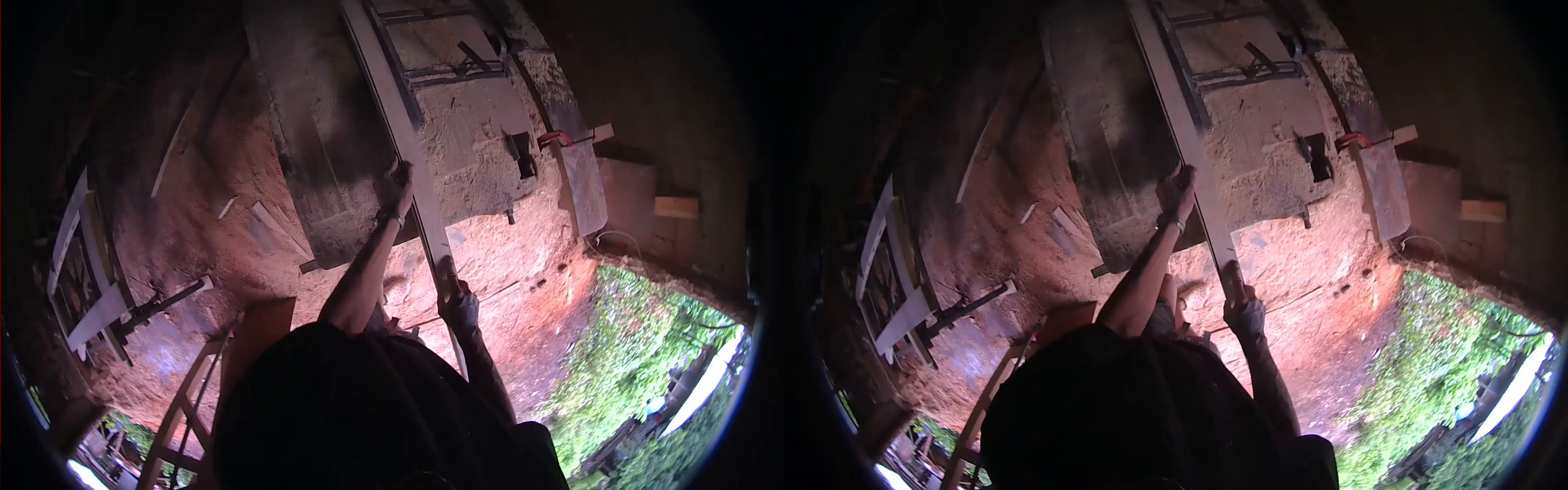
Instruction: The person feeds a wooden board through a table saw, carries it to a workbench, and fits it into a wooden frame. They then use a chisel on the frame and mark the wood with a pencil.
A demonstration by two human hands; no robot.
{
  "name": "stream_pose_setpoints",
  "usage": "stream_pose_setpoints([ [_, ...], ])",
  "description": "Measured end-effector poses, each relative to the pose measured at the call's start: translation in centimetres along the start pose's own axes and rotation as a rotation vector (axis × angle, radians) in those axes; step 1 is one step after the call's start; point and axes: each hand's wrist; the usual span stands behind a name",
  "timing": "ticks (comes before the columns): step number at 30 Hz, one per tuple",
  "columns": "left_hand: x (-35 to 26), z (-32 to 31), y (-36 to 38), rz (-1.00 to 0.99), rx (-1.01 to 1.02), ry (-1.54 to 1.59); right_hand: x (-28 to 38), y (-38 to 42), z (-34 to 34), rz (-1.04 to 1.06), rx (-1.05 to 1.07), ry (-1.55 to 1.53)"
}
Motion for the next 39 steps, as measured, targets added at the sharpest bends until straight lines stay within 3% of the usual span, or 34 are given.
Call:
stream_pose_setpoints([
  [3, 5.9, -1.1, 0.7, -0.028, 0.065, 0.247, -0.4, 0.3, -0.3, 0.009, -0.019, 0.012],
  [7, 0.4, 0.6, 1.1, 0.054, 0.115, -0.110, -0.1, -0.4, 0.3, 0.010, -0.048, -0.047],
  [10, 3.1, 0.0, -1.5, 0.001, 0.136, 0.039, -0.3, -1.1, -0.2, 0.049, -0.106, -0.066],
  [15, -0.8, 0.2, -4.2, -0.066, 0.102, -0.342, -0.1, -4.3, -1.0, -0.009, -0.089, -0.064],
  [22, -2.2, -0.3, -10.4, -0.129, 0.070, -0.355, 2.0, -9.9, 0.3, -0.007, -0.069, -0.069],
  [26, -1.6, -0.7, -13.4, -0.181, -0.048, -0.460, 2.0, -11.9, -0.4, 0.007, -0.045, -0.021],
  [32, -1.7, -1.3, -14.8, -0.012, -0.027, -0.075, 2.8, -13.9, -0.3, 0.062, -0.054, 0.074],
  [33, -1.4, -1.2, -14.2, -0.090, -0.030, -0.119, 2.9, -14.0, -0.3, 0.067, -0.055, 0.083],
  [36, 4.3, -1.9, -12.1, 0.064, 0.137, 0.198, 3.1, -14.2, -0.1, 0.082, -0.039, 0.107],
  [37, 4.2, -1.4, -9.2, 0.128, 0.269, 0.422, 3.0, -14.2, -0.4, 0.080, -0.043, 0.149],
  [39, 4.6, -1.5, -5.0, 0.134, 0.310, 0.564, 3.3, -14.4, 0.2, 0.071, -0.006, 0.133],
])
Point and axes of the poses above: each hand's wrist, its own y-axis away from the middle knuckle, its own z-axis out of the back of the hand, x = y × z, and after that the axes turned 10 degrees about z, right-handed
